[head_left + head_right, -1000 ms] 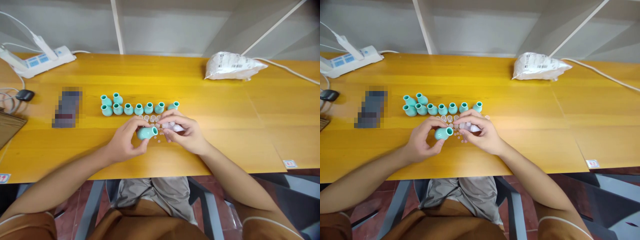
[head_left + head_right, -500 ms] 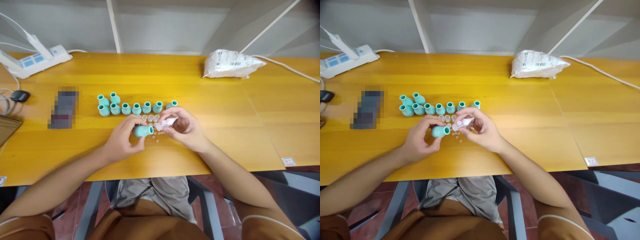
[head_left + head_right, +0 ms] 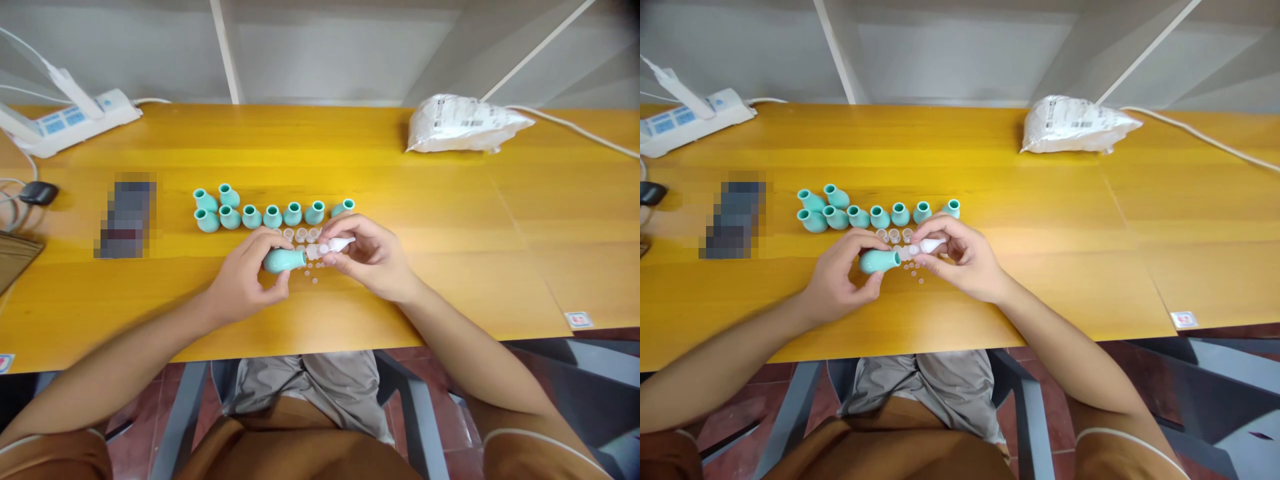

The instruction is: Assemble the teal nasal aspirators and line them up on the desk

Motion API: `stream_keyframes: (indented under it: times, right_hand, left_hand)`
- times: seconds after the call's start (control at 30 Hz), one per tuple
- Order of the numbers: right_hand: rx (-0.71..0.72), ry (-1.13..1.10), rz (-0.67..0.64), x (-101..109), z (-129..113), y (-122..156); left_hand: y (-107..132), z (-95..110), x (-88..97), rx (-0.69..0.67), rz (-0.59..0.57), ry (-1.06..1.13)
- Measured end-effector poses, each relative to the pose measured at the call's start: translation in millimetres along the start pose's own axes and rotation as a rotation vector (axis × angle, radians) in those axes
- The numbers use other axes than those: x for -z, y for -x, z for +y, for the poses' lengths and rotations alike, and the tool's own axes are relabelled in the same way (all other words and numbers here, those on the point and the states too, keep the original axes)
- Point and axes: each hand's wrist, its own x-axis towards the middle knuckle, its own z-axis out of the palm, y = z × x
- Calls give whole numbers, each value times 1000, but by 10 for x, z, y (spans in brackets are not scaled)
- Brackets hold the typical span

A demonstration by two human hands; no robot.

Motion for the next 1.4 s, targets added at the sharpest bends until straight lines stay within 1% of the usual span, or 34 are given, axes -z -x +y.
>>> stream_keyframes:
  times: [0.17, 0.27, 0.4, 0.5, 0.6, 0.8, 0.97, 1.13, 1.3, 1.4]
  right_hand:
    - [34, 25, -45, -1, 2, 2]
    - [62, 88, -51, 9, 5, 0]
    - [85, 226, -16, 33, 20, 4]
    - [88, 259, 4, 56, 27, 3]
    - [109, 265, 6, 89, 15, -10]
    - [133, 275, 9, 152, -20, -34]
    - [112, 307, -8, 173, -37, -33]
    - [121, 304, -11, 183, -9, -24]
    - [113, 313, -11, 186, 35, -18]
    - [114, 320, -15, 188, 51, -18]
  left_hand:
    - [21, -8, 12, 40, -33, 8]
    - [37, -21, 22, 55, -34, 3]
    - [55, -34, 27, 116, -46, 10]
    - [56, -34, 22, 146, -40, 22]
    - [32, -30, 22, 121, -32, 38]
    - [-21, -34, 33, 10, -27, 55]
    - [-21, -43, 33, -2, -37, 37]
    - [-10, -57, 45, -43, -41, 9]
    - [3, -89, 51, -11, -76, -27]
    - [5, -103, 41, -22, -74, -29]
